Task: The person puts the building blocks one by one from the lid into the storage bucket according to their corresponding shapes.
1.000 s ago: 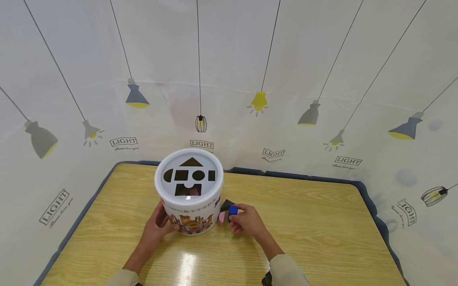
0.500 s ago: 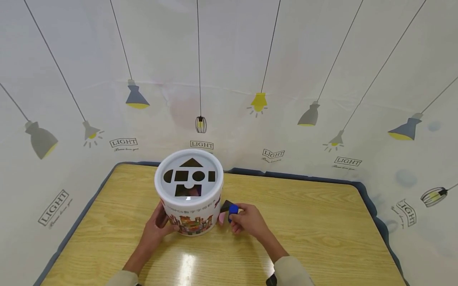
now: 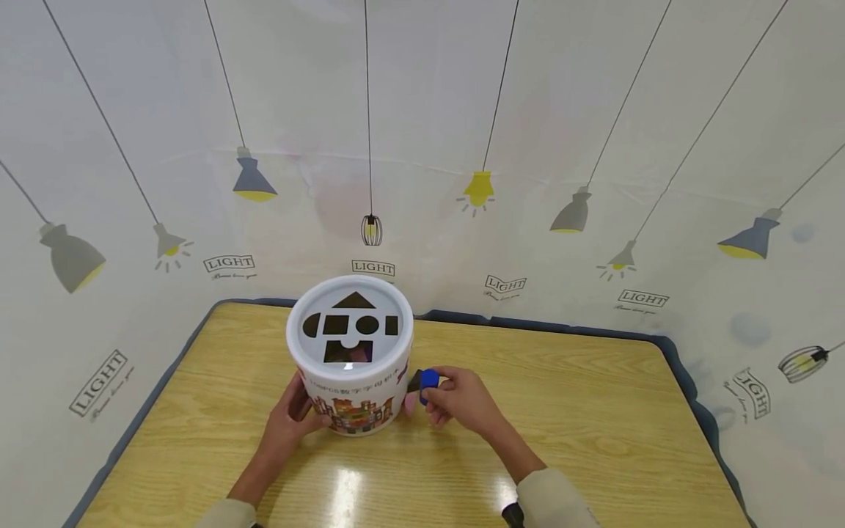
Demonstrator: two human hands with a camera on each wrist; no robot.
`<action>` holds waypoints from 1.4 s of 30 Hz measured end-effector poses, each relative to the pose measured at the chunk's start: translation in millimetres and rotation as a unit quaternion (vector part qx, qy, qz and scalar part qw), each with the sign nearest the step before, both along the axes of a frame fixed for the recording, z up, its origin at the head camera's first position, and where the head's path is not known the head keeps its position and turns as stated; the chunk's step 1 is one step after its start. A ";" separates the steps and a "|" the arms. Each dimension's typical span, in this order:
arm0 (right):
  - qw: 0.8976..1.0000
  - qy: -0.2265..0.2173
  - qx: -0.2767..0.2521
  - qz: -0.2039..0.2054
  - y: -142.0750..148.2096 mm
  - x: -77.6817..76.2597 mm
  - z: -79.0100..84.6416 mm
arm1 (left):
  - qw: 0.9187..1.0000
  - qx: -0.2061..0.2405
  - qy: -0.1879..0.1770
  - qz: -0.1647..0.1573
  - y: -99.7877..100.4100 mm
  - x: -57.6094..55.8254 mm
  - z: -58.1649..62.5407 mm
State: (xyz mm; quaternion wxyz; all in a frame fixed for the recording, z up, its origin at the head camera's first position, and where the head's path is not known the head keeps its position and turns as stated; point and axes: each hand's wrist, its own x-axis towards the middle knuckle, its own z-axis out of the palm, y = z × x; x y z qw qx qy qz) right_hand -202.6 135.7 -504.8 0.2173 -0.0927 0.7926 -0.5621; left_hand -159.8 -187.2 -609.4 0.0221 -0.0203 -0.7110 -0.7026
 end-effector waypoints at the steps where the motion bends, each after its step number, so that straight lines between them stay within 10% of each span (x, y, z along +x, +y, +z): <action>1: 1.000 0.000 0.000 0.001 -0.3 0.7 3.1 | 1.000 0.000 -0.001 0.001 -0.1 -0.1 -0.4; 42: 0.998 0.062 -0.006 0.028 -6.4 -9.9 64.4 | 1.000 -0.017 -0.012 0.005 0.7 0.5 0.1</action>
